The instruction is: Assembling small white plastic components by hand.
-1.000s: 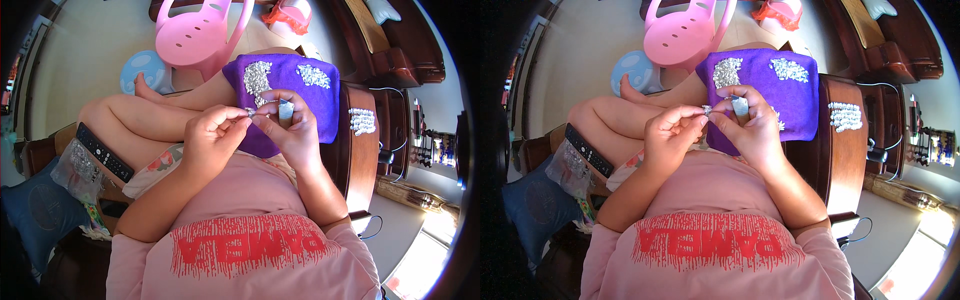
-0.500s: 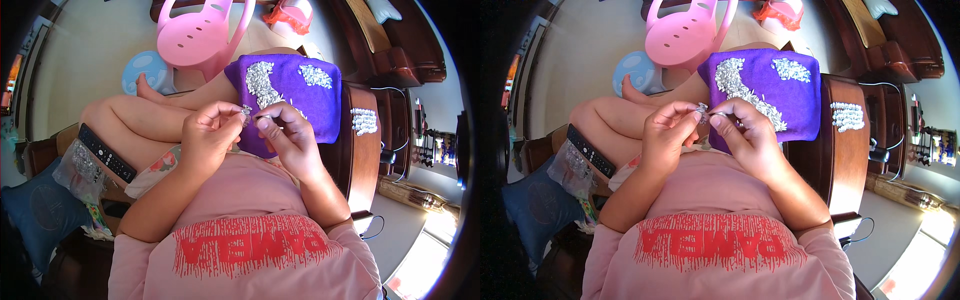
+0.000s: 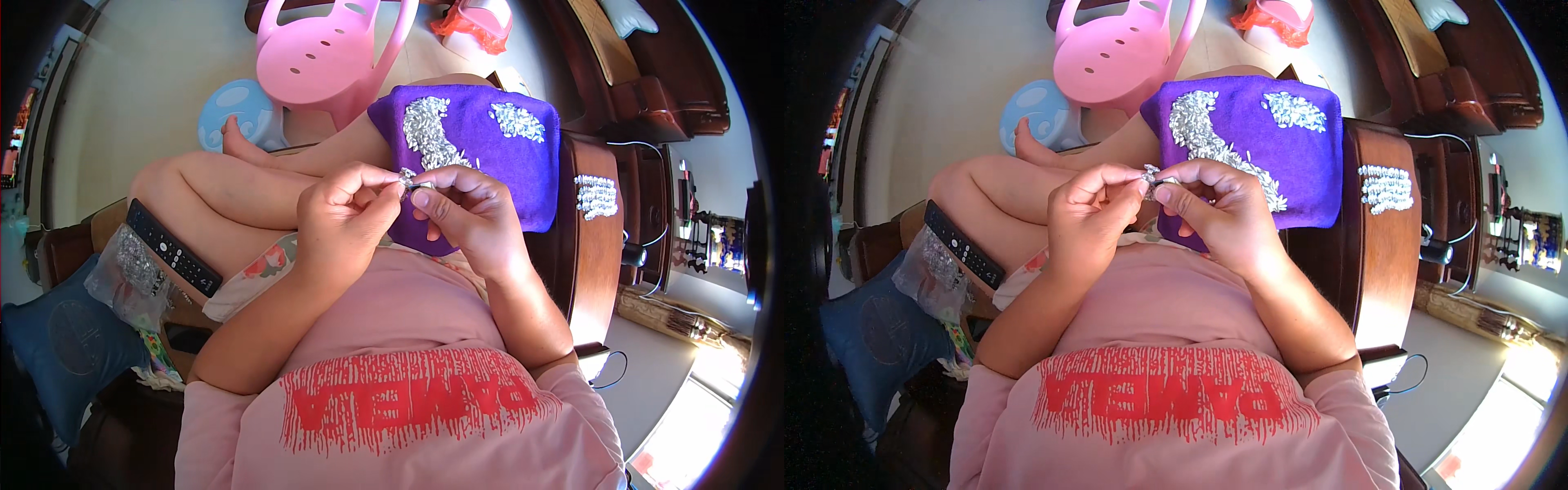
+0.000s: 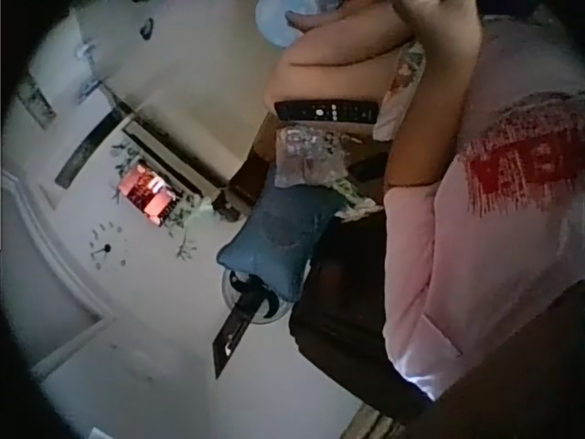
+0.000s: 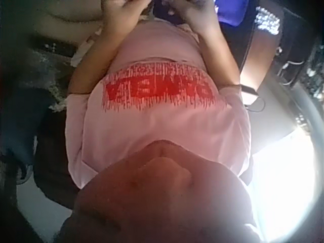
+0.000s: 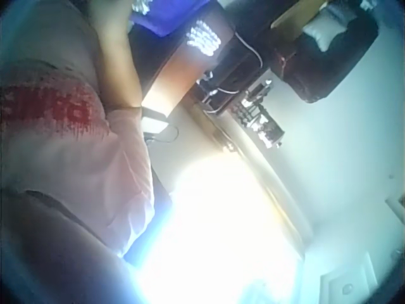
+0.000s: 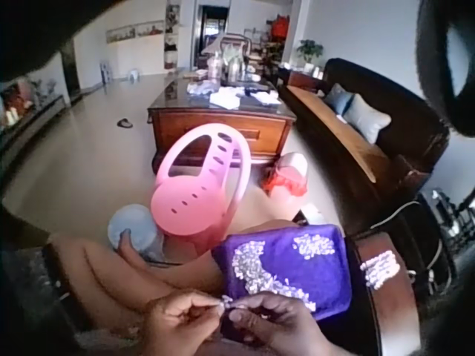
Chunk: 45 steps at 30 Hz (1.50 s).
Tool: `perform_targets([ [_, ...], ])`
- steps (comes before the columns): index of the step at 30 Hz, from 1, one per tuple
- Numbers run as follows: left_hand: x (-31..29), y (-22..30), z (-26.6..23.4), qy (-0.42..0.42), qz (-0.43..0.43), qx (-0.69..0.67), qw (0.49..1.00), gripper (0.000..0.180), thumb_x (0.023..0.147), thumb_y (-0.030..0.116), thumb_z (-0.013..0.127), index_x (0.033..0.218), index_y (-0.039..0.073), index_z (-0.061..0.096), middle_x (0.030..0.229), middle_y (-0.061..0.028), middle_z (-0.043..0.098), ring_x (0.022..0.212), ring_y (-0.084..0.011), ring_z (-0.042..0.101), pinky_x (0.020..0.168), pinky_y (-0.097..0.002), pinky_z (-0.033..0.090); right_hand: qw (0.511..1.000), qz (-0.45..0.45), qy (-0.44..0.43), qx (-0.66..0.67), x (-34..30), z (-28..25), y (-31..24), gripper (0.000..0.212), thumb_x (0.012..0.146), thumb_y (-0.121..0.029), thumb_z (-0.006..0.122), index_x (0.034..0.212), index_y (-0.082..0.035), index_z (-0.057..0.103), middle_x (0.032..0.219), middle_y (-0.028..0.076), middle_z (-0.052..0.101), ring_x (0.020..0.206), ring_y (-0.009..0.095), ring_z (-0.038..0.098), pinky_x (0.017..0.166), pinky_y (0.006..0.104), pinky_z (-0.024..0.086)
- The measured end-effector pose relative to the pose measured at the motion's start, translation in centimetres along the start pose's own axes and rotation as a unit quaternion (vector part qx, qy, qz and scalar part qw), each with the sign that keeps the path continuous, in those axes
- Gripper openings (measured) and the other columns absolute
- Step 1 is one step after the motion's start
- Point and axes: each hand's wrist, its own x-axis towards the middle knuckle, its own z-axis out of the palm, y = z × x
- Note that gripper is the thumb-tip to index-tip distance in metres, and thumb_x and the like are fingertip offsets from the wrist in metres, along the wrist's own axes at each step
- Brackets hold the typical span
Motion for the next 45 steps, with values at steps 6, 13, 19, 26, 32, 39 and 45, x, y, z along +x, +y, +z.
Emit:
perform_targets([
  [6,0.0,-0.2,0.1,0.005,-0.007,0.037,0.999,0.001,0.091,-0.002,0.067,0.091,-0.003,0.068,0.062,0.0038,0.058,0.056,0.0009,0.045,0.049,-0.0201,0.034,1.000,-0.010,0.009,-0.017,0.5,-0.3,0.7,0.010,0.092,-0.006,0.072,0.102,-0.003,0.072,0.084,-0.001,0.067,0.067,0.002,0.054,0.055,0.0193,0.046],
  [13,0.1,-0.5,0.2,0.007,0.018,0.043,0.999,0.002,0.091,-0.002,0.067,0.088,-0.003,0.067,0.062,0.0048,0.057,0.056,0.0012,0.043,0.049,-0.0197,0.034,0.993,-0.064,0.036,-0.091,0.5,-0.1,1.1,0.011,0.090,-0.002,0.072,0.100,0.000,0.071,0.087,0.001,0.066,0.073,0.006,0.057,0.064,0.0220,0.047],
  [19,0.5,0.9,-0.1,-0.015,-0.055,0.029,0.998,0.006,0.092,0.002,0.068,0.087,-0.003,0.067,0.066,0.0017,0.061,0.057,-0.0003,0.049,0.050,-0.0196,0.038,0.987,-0.119,-0.004,-0.111,0.4,-0.6,0.3,0.011,0.090,0.002,0.068,0.101,0.001,0.071,0.090,0.006,0.068,0.080,0.012,0.064,0.071,0.0269,0.051],
  [26,0.7,0.9,-0.6,-0.042,-0.095,-0.003,0.995,0.011,0.093,0.006,0.069,0.086,-0.003,0.066,0.068,-0.0010,0.065,0.057,-0.0026,0.053,0.051,-0.0203,0.042,0.966,-0.174,0.004,-0.191,0.5,-0.8,0.2,0.010,0.088,0.002,0.070,0.098,0.001,0.072,0.088,0.011,0.069,0.079,0.021,0.067,0.072,0.0313,0.053],
  [32,0.5,0.5,-0.5,-0.052,-0.085,0.015,0.995,0.007,0.094,0.008,0.068,0.092,0.001,0.069,0.072,0.0033,0.064,0.061,0.0000,0.054,0.054,-0.0174,0.045,0.936,-0.228,0.031,-0.265,0.3,-0.4,0.2,0.012,0.084,0.001,0.072,0.096,0.000,0.071,0.088,0.014,0.068,0.076,0.026,0.068,0.068,0.0339,0.053],
  [39,0.3,-0.1,-0.3,-0.041,-0.061,0.028,0.997,0.005,0.094,0.004,0.067,0.093,-0.001,0.068,0.074,0.0025,0.064,0.062,0.0008,0.054,0.055,-0.0179,0.047,0.947,-0.198,0.055,-0.247,0.3,0.0,0.8,0.013,0.085,0.002,0.070,0.097,0.001,0.071,0.088,0.014,0.068,0.077,0.024,0.068,0.068,0.0325,0.053],
  [45,0.4,-0.9,-0.5,-0.047,-0.005,0.057,0.997,0.006,0.094,0.002,0.066,0.098,-0.001,0.068,0.077,0.0016,0.066,0.063,0.0005,0.055,0.055,-0.0175,0.047,0.976,-0.115,0.053,-0.178,0.1,0.1,0.9,0.012,0.088,0.000,0.070,0.100,0.000,0.071,0.089,0.010,0.068,0.077,0.016,0.064,0.068,0.0285,0.051],
])
